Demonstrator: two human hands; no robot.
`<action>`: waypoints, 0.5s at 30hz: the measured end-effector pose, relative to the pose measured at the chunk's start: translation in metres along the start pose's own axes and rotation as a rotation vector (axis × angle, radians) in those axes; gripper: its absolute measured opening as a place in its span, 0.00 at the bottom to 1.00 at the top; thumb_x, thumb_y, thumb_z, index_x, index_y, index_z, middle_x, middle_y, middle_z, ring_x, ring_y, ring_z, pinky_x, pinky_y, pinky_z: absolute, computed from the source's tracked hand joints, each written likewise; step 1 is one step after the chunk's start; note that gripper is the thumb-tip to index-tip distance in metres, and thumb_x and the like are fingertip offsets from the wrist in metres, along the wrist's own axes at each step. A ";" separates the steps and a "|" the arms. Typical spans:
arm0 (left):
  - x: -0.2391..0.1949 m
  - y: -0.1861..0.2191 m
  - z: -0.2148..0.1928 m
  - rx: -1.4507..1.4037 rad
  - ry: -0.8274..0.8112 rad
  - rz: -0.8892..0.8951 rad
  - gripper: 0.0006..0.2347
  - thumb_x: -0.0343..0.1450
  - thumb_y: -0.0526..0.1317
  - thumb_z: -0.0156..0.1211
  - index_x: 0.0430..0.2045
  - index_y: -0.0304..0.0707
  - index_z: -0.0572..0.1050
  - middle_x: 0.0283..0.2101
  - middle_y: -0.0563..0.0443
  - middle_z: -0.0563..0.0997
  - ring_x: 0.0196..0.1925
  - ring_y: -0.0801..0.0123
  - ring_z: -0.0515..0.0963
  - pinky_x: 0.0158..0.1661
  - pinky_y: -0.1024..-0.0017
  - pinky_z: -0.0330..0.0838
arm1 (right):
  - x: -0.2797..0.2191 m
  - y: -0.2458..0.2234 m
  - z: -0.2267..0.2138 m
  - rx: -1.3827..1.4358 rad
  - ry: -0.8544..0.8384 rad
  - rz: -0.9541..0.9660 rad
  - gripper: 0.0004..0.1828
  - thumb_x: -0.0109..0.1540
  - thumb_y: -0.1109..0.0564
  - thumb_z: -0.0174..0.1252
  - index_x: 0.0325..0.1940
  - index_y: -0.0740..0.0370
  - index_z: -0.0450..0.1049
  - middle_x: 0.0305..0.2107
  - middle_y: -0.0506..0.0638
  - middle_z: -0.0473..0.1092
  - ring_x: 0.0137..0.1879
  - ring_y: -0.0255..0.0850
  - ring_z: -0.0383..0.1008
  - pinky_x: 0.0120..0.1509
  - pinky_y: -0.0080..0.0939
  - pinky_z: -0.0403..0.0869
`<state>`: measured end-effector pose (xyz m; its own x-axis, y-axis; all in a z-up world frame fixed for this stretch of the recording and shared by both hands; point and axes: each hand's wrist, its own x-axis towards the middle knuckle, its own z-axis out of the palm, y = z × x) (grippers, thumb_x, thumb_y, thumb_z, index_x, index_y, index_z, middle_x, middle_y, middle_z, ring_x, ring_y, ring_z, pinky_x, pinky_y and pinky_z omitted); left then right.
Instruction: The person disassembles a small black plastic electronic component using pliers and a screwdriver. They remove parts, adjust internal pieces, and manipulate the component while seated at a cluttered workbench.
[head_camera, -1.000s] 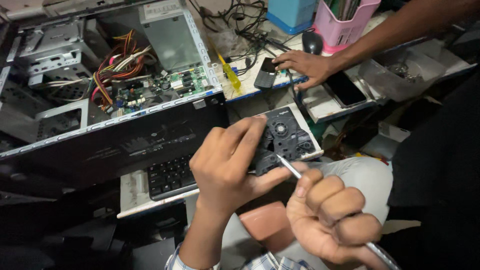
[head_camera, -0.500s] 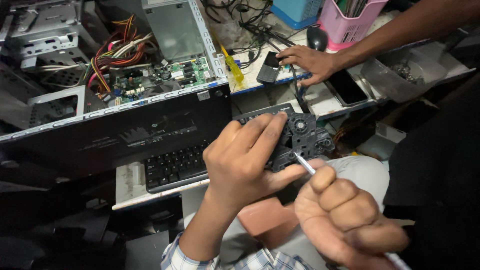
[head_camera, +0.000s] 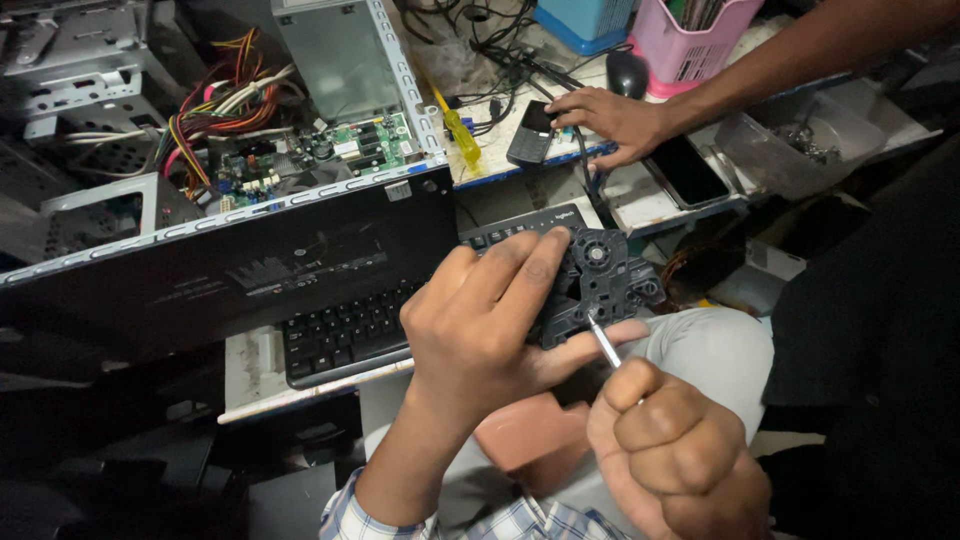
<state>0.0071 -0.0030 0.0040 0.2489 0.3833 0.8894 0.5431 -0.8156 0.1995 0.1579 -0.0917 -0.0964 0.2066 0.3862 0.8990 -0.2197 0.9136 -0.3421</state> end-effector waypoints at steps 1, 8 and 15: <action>0.000 0.000 0.000 0.000 -0.001 0.002 0.30 0.62 0.64 0.75 0.40 0.33 0.82 0.40 0.50 0.83 0.30 0.65 0.76 0.30 0.72 0.71 | 0.001 -0.001 0.000 0.039 -0.008 0.084 0.25 0.55 0.63 0.57 0.15 0.53 0.47 0.13 0.40 0.51 0.23 0.32 0.51 0.34 0.36 0.55; 0.001 -0.003 0.002 0.002 0.002 0.024 0.30 0.63 0.64 0.74 0.41 0.32 0.81 0.40 0.49 0.82 0.31 0.64 0.76 0.31 0.72 0.73 | 0.043 0.016 0.032 -0.116 -0.060 -0.251 0.22 0.59 0.57 0.55 0.13 0.57 0.54 0.12 0.43 0.55 0.19 0.35 0.55 0.33 0.41 0.53; 0.007 -0.009 0.008 0.016 0.030 0.021 0.29 0.63 0.61 0.76 0.41 0.32 0.81 0.40 0.52 0.83 0.30 0.65 0.76 0.31 0.71 0.72 | 0.078 0.016 0.026 -0.275 -0.444 -0.297 0.17 0.63 0.56 0.55 0.21 0.57 0.60 0.17 0.46 0.63 0.23 0.39 0.62 0.34 0.43 0.60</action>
<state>0.0103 0.0105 0.0055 0.2365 0.3528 0.9053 0.5511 -0.8161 0.1741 0.1456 -0.0499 -0.0246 -0.2100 0.0735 0.9749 0.0537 0.9965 -0.0636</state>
